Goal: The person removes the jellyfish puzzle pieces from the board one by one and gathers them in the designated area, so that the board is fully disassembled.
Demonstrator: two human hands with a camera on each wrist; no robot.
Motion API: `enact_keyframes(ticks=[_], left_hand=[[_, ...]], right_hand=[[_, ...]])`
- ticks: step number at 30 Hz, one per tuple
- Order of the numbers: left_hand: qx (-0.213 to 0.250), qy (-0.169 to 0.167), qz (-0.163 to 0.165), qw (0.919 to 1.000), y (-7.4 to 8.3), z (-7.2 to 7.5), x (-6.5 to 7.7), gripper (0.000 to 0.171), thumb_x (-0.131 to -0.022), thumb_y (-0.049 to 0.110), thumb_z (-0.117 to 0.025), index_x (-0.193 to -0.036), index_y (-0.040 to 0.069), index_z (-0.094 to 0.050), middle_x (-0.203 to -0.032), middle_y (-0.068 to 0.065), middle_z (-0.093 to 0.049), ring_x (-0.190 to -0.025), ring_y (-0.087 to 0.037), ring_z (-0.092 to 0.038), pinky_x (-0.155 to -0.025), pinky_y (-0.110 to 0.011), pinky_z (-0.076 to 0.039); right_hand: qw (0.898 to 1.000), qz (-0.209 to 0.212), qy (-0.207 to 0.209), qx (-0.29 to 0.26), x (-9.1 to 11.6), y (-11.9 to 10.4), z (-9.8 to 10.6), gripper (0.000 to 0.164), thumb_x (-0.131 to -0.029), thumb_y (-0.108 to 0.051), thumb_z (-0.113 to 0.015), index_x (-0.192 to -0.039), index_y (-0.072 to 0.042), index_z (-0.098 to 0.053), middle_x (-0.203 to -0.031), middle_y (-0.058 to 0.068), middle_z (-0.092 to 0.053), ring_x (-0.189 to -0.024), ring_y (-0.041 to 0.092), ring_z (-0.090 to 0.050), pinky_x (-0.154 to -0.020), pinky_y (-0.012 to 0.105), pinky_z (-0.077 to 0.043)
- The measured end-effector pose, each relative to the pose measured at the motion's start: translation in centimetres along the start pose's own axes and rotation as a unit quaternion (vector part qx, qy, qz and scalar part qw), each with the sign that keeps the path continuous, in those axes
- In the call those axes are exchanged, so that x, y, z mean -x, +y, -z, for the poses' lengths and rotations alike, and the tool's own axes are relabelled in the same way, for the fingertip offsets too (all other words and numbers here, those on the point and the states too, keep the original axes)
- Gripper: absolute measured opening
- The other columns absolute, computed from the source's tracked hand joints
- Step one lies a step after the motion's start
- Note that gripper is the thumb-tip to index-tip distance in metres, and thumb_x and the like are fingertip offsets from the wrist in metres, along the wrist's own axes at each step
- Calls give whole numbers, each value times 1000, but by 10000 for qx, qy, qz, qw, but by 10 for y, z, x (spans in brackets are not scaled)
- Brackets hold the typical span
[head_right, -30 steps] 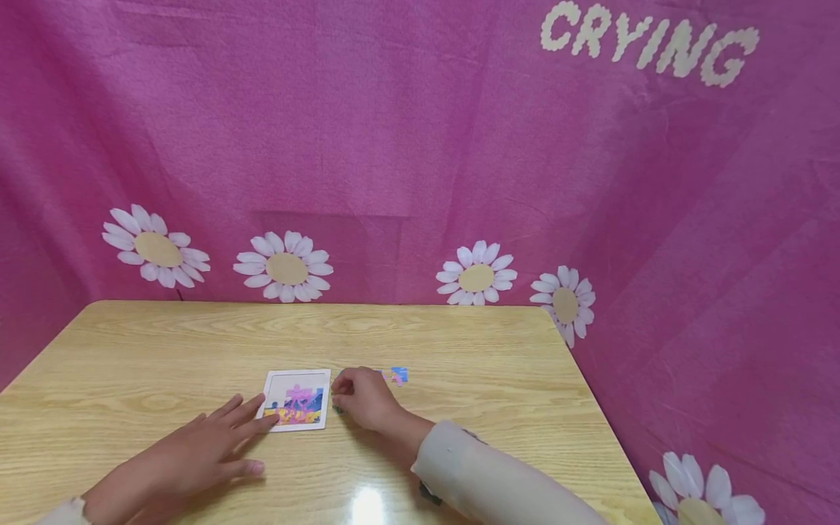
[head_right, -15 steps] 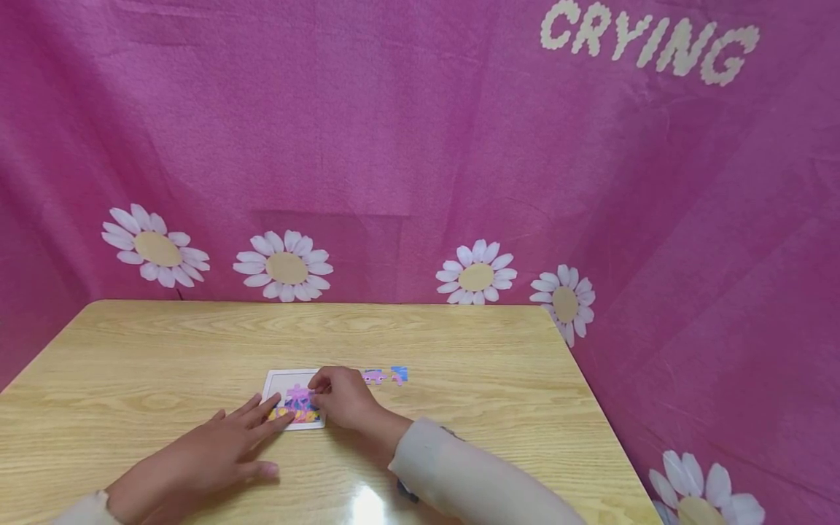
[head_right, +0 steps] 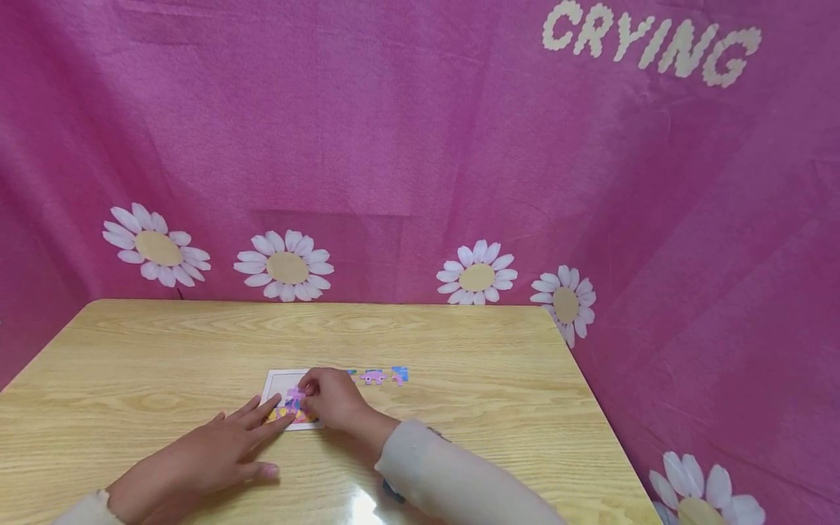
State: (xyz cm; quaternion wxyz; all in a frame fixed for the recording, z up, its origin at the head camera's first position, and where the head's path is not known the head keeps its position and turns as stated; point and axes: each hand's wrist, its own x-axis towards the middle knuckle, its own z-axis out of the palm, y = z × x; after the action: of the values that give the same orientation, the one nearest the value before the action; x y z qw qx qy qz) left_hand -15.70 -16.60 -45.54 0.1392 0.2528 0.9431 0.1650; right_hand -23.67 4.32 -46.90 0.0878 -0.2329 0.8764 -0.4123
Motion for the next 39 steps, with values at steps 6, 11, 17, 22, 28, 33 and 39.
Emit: enact_keyframes(ticks=[6, 11, 17, 22, 28, 33, 39], left_hand=[[-16, -4, -7, 10000, 0, 0, 0, 85, -89, 69, -64, -157, 21, -46, -167, -14, -31, -152, -49, -26, -104, -82, -27], [7, -42, -16, 10000, 0, 0, 0, 84, -90, 68, -63, -157, 22, -45, -167, -15, -31, -152, -49, -25, -103, -83, -27], [5, -61, -8, 10000, 1, 1, 0, 84, -90, 68, -63, -157, 21, -45, -167, -15, -30, -152, -49, -25, -103, -83, -27], [43, -55, -24, 10000, 1, 2, 1, 83, -90, 66, -64, -157, 20, -45, -167, -15, -31, -152, -50, -25, -103, -83, -27], [106, -85, -6, 9999, 2, 2, 1, 83, -90, 66, -64, -157, 20, -46, -168, -15, -30, -152, -50, -25, -103, -83, -26], [114, -89, 8, 9999, 1, 1, 0, 83, -90, 66, -63, -157, 21, -46, -168, -15, -30, -152, -50, -25, -103, -83, -26], [91, -64, 2, 9999, 0, 1, -1, 83, -90, 67, -64, -157, 21, -46, -168, -14, -30, -152, -50, -25, -103, -84, -27]], right_hand=[[9984, -160, -46, 548, -3, -5, -1, 17, -89, -2, -80, -104, -3, -72, -81, -3, -60, -73, 3, -50, -70, 19, -46], [9947, -258, -76, 995, -5, -7, -2, 17, -89, -7, -81, -103, -5, -73, -81, -5, -58, -74, 4, -50, -71, 19, -46], [9940, -332, -103, 1037, -6, -7, -3, 14, -90, -7, -80, -102, -7, -72, -82, -5, -57, -74, 6, -49, -70, 20, -45], [9949, -380, -125, 924, -6, -8, -4, 16, -90, -6, -80, -102, -7, -70, -83, -3, -56, -74, 8, -48, -69, 22, -44], [9957, -352, -58, 858, -5, -8, -3, 18, -89, -5, -81, -101, -8, -68, -85, -2, -54, -75, 8, -46, -70, 21, -43], [9966, -347, 12, 742, -3, -9, -3, 18, -89, -5, -80, -101, -9, -68, -89, -1, -56, -78, 7, -47, -72, 21, -44], [9987, -226, 191, 422, -2, -10, -4, 19, -89, -1, -80, -99, -10, -65, -88, 0, -60, -76, 5, -50, -71, 20, -45]])
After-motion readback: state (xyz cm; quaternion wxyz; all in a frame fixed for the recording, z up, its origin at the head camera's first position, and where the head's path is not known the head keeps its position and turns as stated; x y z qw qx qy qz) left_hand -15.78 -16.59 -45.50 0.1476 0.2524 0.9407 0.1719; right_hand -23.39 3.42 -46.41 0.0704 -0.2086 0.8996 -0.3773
